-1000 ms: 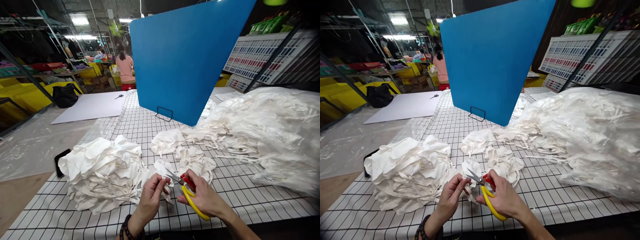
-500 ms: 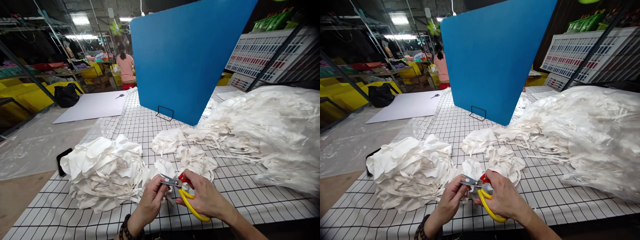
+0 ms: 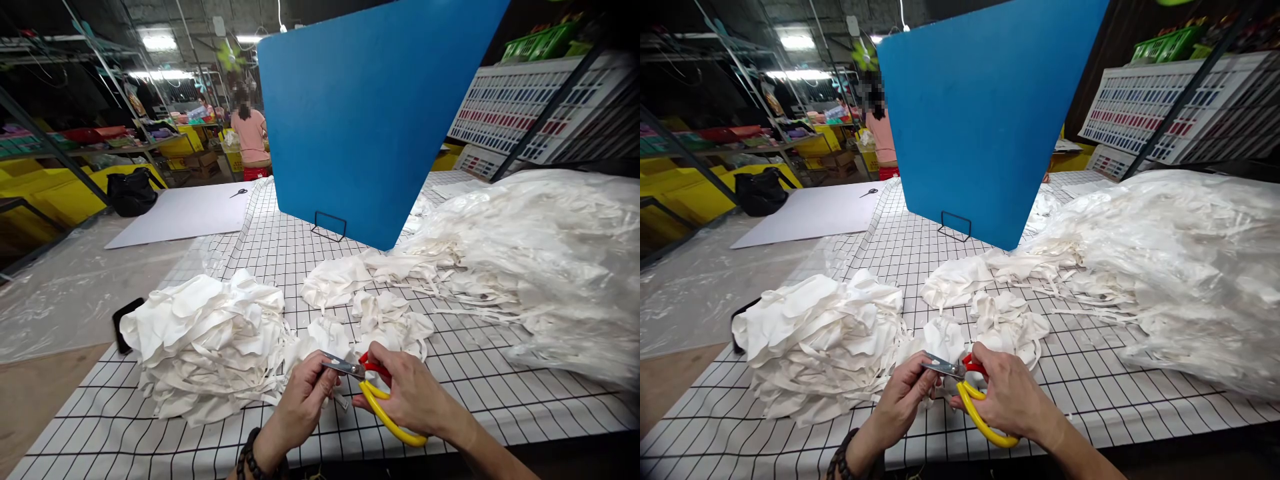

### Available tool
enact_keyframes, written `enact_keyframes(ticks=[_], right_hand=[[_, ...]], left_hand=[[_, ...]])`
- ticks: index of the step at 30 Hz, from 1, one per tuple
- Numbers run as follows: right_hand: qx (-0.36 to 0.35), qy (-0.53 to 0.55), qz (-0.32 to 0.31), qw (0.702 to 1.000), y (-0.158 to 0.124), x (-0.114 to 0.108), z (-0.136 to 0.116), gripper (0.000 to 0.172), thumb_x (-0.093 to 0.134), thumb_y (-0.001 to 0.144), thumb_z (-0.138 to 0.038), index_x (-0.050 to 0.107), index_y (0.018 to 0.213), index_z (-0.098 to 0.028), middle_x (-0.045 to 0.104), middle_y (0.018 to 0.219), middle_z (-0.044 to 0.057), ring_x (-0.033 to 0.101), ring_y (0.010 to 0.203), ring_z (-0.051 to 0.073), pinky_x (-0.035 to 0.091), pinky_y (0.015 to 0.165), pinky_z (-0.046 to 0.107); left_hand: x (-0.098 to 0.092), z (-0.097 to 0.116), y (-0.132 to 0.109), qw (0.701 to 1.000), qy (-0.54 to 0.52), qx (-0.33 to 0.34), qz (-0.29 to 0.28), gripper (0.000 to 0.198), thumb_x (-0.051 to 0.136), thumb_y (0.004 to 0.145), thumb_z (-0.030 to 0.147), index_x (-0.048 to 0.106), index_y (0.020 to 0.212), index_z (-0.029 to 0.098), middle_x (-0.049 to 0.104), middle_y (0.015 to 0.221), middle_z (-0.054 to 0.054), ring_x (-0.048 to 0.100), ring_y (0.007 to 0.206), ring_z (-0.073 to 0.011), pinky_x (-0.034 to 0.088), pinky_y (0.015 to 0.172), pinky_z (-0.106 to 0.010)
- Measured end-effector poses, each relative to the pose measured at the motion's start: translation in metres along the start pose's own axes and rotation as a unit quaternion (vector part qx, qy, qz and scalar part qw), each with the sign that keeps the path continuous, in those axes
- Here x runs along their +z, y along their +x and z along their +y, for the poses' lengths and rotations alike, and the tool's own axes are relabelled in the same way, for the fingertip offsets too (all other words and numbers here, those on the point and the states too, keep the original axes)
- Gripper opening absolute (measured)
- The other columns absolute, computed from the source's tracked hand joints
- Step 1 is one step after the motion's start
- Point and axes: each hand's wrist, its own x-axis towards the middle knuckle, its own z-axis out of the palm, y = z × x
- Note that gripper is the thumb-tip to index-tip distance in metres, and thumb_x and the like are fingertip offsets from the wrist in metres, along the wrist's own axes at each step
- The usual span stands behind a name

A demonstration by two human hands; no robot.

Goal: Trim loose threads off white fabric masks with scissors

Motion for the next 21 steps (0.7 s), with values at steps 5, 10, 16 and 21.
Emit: enact_keyframes(ticks=[5,10,16,21], right_hand=[[0.0,0.0,-0.007,1.0,-0.001,0.001,0.001,0.048,0.074,0.07,-0.053,0.037,0.075,-0.024,0.048,0.059,-0.007,0.043,0.052,0.013,0.028,0.051,0.024],[-0.004,-0.003,-0.002,1.0,-0.001,0.005,0.006,0.046,0.072,0.071,-0.053,0.036,0.074,-0.025,0.046,0.057,-0.007,0.042,0.051,0.013,0.027,0.051,0.024],[-0.002,0.029,-0.002,1.0,-0.001,0.012,0.013,0.042,0.073,0.071,-0.047,0.038,0.071,-0.024,0.043,0.053,-0.008,0.039,0.049,0.012,0.026,0.05,0.024],[0.059,0.179,-0.013,0.982,0.012,0.007,0.034,0.04,0.074,0.071,-0.046,0.042,0.074,-0.024,0.048,0.06,-0.007,0.043,0.053,0.012,0.03,0.049,0.022]], left_hand=[[0.001,-0.003,-0.001,0.999,-0.03,-0.016,-0.004,0.03,0.045,0.098,0.036,0.061,0.081,0.017,0.057,0.082,-0.004,0.054,0.074,-0.0152,0.041,0.068,-0.026],[0.003,-0.005,-0.002,0.998,-0.056,-0.025,-0.009,0.03,0.046,0.097,0.037,0.061,0.082,0.016,0.057,0.082,-0.004,0.053,0.07,-0.0135,0.042,0.064,-0.024],[0.005,-0.005,-0.001,0.998,-0.061,-0.021,-0.011,0.031,0.047,0.097,0.038,0.066,0.088,0.015,0.056,0.079,-0.004,0.053,0.07,-0.0139,0.042,0.063,-0.024],[-0.028,0.01,-0.004,0.996,-0.02,0.047,0.071,0.027,0.05,0.095,0.035,0.064,0.082,0.016,0.058,0.077,-0.003,0.055,0.072,-0.0155,0.044,0.067,-0.025]])
